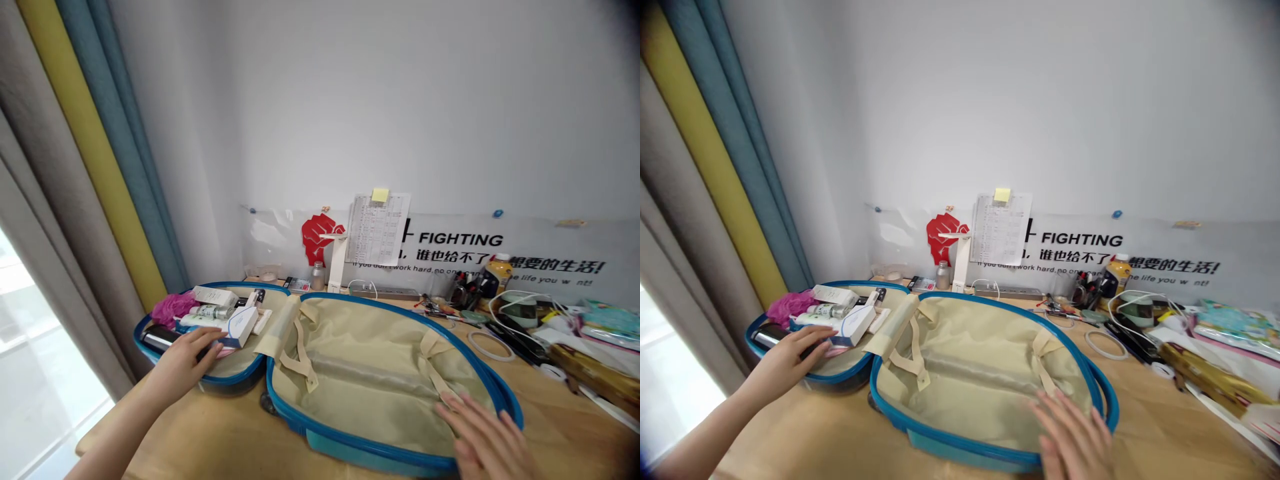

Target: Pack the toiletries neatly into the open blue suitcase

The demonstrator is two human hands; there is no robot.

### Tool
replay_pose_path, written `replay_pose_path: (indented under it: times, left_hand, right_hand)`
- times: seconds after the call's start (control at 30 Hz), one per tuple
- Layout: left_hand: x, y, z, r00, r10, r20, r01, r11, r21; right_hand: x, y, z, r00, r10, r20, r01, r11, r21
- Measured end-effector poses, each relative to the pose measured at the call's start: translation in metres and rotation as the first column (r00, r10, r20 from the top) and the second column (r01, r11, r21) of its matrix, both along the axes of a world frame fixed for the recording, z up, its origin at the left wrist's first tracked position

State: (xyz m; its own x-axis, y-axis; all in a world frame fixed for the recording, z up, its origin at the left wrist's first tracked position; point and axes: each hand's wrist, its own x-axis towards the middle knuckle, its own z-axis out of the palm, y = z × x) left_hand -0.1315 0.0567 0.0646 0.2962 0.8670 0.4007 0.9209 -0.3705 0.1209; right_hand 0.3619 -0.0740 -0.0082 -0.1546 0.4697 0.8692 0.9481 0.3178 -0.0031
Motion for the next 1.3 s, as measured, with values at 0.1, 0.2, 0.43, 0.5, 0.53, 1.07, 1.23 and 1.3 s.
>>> replay_pose_path:
  times: [0.1,0.2,0.43,0.5,0.53,1.07,1.23,1.3]
  left_hand:
    - [0.021,0.014,0.015,0.98,0.153,-0.124,-0.168,0.979,-0.118]
    - [0.04,0.03,0.018,0.935,0.267,-0.232,-0.313,0.93,-0.193]
    - [0.061,0.052,0.014,0.894,0.374,-0.249,-0.436,0.853,-0.287]
    - [0.063,0.052,0.016,0.893,0.382,-0.24,-0.442,0.846,-0.297]
    - [0.064,0.052,0.017,0.894,0.382,-0.233,-0.44,0.847,-0.299]
    - [0.172,-0.002,0.057,0.974,-0.217,0.07,0.224,0.856,-0.466]
    - [0.251,-0.022,0.046,0.877,-0.48,0.014,0.372,0.661,-0.652]
    - [0.279,-0.024,0.036,0.836,-0.549,-0.016,0.391,0.615,-0.685]
  right_hand:
    - [0.028,0.006,-0.007,0.985,0.009,-0.175,-0.002,0.999,0.04]
    - [0.035,0.012,-0.021,0.966,0.035,-0.256,-0.024,0.999,0.046]
    - [0.03,0.006,-0.034,0.958,-0.005,-0.288,-0.001,1.0,-0.019]
    - [0.029,0.005,-0.035,0.951,-0.015,-0.308,0.01,1.0,-0.02]
    - [0.028,0.004,-0.035,0.947,-0.02,-0.321,0.015,1.0,-0.018]
    - [0.021,0.002,-0.029,0.926,-0.023,-0.377,0.015,1.0,-0.025]
    - [0.022,0.001,-0.031,0.924,-0.024,-0.383,0.01,0.999,-0.039]
    - [0.022,0.0,-0.031,0.923,-0.023,-0.385,0.011,0.999,-0.033]
